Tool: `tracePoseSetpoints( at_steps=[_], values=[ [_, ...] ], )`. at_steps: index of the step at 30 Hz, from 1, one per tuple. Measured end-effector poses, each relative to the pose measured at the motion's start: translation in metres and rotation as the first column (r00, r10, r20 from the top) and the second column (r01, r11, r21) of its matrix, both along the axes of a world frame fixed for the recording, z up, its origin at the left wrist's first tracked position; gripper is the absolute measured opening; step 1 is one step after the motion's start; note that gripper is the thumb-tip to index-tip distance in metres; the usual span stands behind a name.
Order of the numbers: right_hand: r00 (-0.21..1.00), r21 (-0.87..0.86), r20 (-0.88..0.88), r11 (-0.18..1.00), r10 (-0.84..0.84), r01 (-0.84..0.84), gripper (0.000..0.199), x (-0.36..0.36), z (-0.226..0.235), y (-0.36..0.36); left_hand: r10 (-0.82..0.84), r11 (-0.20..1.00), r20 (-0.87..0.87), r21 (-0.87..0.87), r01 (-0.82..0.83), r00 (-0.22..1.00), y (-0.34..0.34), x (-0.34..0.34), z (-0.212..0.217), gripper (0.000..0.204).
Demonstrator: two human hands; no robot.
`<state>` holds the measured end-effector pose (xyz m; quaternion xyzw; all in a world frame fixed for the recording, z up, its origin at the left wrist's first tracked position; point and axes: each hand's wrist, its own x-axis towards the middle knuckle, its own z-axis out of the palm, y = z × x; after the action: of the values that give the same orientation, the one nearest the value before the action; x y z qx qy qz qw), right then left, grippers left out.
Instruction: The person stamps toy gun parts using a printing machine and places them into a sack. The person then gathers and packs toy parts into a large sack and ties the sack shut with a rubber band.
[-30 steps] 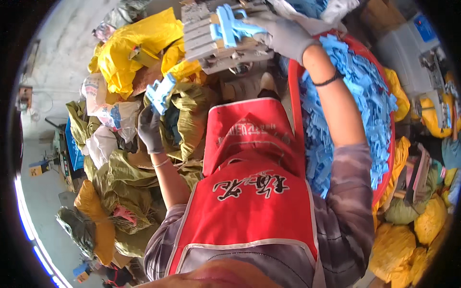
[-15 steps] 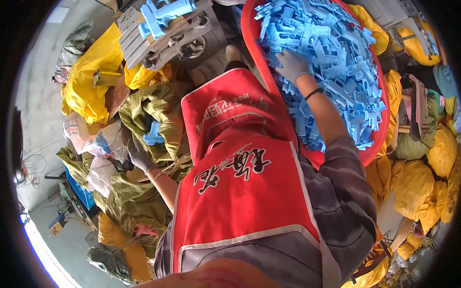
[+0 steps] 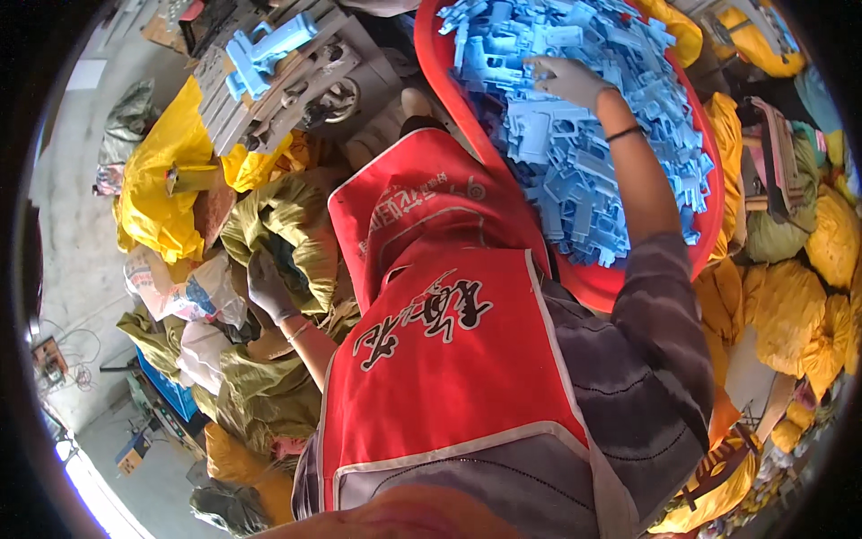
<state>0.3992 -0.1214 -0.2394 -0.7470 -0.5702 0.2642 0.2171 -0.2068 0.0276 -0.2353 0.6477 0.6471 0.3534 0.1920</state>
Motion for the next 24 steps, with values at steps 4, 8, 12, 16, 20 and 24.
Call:
tracePoseSetpoints(
  at_steps=[4, 8, 12, 16, 20, 24],
  values=[
    [0.815, -0.036, 0.564, 0.983, -0.129, 0.181, 0.039, -0.025, 0.019, -0.005, -0.054, 0.998, 0.002, -0.021, 0.054, 0.999, 0.002, 0.026, 0.014, 0.027],
    [0.762, -0.115, 0.61, 0.927, -0.217, 0.356, 0.058, -0.079, -0.009, -0.052, -0.108, 0.993, -0.026, 0.043, 0.11, 0.994, 0.0, 0.03, 0.018, 0.026],
    [0.657, -0.059, 0.659, 0.845, -0.367, 0.531, 0.072, -0.109, -0.028, -0.072, -0.074, 0.996, -0.009, 0.042, 0.074, 0.997, -0.004, 0.03, 0.025, 0.024],
    [0.676, -0.133, 0.688, 0.869, -0.266, 0.477, 0.07, -0.105, -0.049, -0.054, -0.153, 0.957, -0.38, 0.175, 0.233, 0.912, 0.022, 0.041, 0.015, 0.021],
    [0.74, -0.118, 0.634, 0.919, -0.223, 0.377, 0.07, -0.104, -0.039, -0.05, -0.253, 0.923, -0.113, 0.269, 0.275, 0.961, 0.025, 0.085, 0.063, 0.017],
    [0.849, 0.205, 0.393, 0.933, -0.354, 0.295, 0.071, -0.116, -0.016, -0.062, -0.266, 0.89, -0.116, 0.352, 0.29, 0.957, 0.03, 0.097, 0.098, 0.018]
  ],
)
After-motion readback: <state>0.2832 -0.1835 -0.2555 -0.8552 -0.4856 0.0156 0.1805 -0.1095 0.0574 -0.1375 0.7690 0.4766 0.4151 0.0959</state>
